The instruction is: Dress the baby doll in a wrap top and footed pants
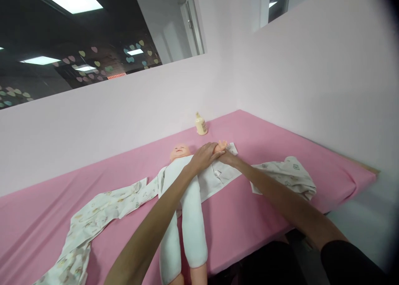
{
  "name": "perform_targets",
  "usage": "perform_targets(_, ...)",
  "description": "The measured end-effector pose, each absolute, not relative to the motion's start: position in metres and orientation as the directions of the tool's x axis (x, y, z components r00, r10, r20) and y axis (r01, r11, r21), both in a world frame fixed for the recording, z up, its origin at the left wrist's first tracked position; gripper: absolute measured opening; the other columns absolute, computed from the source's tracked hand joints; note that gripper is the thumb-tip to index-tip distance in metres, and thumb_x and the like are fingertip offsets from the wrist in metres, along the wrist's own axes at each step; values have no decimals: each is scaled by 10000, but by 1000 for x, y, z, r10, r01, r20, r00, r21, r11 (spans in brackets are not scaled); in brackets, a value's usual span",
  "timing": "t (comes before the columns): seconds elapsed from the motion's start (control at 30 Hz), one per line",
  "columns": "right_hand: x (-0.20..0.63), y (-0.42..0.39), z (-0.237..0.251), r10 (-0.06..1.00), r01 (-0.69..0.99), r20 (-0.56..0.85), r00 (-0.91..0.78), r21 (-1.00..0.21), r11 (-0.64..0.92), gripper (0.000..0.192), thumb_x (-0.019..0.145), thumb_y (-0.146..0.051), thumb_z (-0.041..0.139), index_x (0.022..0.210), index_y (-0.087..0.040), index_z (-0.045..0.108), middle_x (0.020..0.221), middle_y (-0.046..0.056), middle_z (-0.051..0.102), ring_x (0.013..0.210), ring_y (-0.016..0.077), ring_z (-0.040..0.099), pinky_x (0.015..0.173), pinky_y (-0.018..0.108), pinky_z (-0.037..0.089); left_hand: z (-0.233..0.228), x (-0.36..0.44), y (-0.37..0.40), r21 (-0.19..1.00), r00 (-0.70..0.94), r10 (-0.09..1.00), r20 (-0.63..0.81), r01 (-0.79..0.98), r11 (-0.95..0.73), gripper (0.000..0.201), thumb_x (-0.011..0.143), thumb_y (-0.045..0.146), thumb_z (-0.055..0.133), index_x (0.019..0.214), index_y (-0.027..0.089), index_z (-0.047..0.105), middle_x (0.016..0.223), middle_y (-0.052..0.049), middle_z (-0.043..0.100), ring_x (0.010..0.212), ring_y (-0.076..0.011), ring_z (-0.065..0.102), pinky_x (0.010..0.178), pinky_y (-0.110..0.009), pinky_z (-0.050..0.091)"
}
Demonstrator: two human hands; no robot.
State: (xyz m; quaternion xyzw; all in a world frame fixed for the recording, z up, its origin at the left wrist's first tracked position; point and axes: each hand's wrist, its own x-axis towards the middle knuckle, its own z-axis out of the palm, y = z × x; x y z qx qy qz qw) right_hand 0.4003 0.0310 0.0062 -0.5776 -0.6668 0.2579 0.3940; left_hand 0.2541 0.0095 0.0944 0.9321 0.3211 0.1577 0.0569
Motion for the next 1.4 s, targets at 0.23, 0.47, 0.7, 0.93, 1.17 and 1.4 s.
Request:
perform_targets(0.23,410,23,14,989,624,142,-42,-770,137,193,840,-261,583,995,-181,665,1035,83,719,905,211,663,688,245,479,97,252,12,298,725,656,210,592,-749,367,974,518,371,1018,204,557,1012,-62,633,896,-214,585,785,-324,418)
perform_targets(0.47,394,20,10,996,747,82,21,-664,39,273,668,-322,786,893,-189,707,982,104,724,965,306,655,772,327,468,94,253,12,287,695,683,226,622,-728,376,965,531,376,989,197,546,996,-66,623,882,-216,573,760,-324,407)
perform_targets(0.7,399,21,23,949,699,151,278,-709,-91,254,881,-366,536,948,-173,686,996,159,710,925,290,666,720,314,440,94,252,7,308,726,652,217,583,-752,375,978,524,342,954,207,540,975,-55,645,888,-216,589,767,-325,409)
perform_targets(0.93,418,29,23,891,554,95,443,-811,-189,205,811,-341,524,849,-169,629,787,39,649,610,138,529,478,236,321,89,258,13,224,680,723,123,691,-687,391,962,535,350,878,195,524,933,-102,677,834,-258,627,684,-335,410)
perform_targets(1.17,422,23,28,845,523,113,522,-825,-213,186,758,-206,452,903,-188,567,810,44,618,651,162,525,546,252,366,89,273,9,138,706,708,-27,704,-696,273,936,411,424,874,192,575,1022,-138,697,957,-325,660,743,-351,442)
perform_targets(1.4,417,5,36,831,666,294,472,-736,-118,239,746,-149,454,971,-220,492,875,51,616,792,227,554,680,295,350,81,274,27,104,608,793,-38,791,-602,373,949,444,356,1011,189,620,1063,-156,696,984,-323,663,771,-370,476)
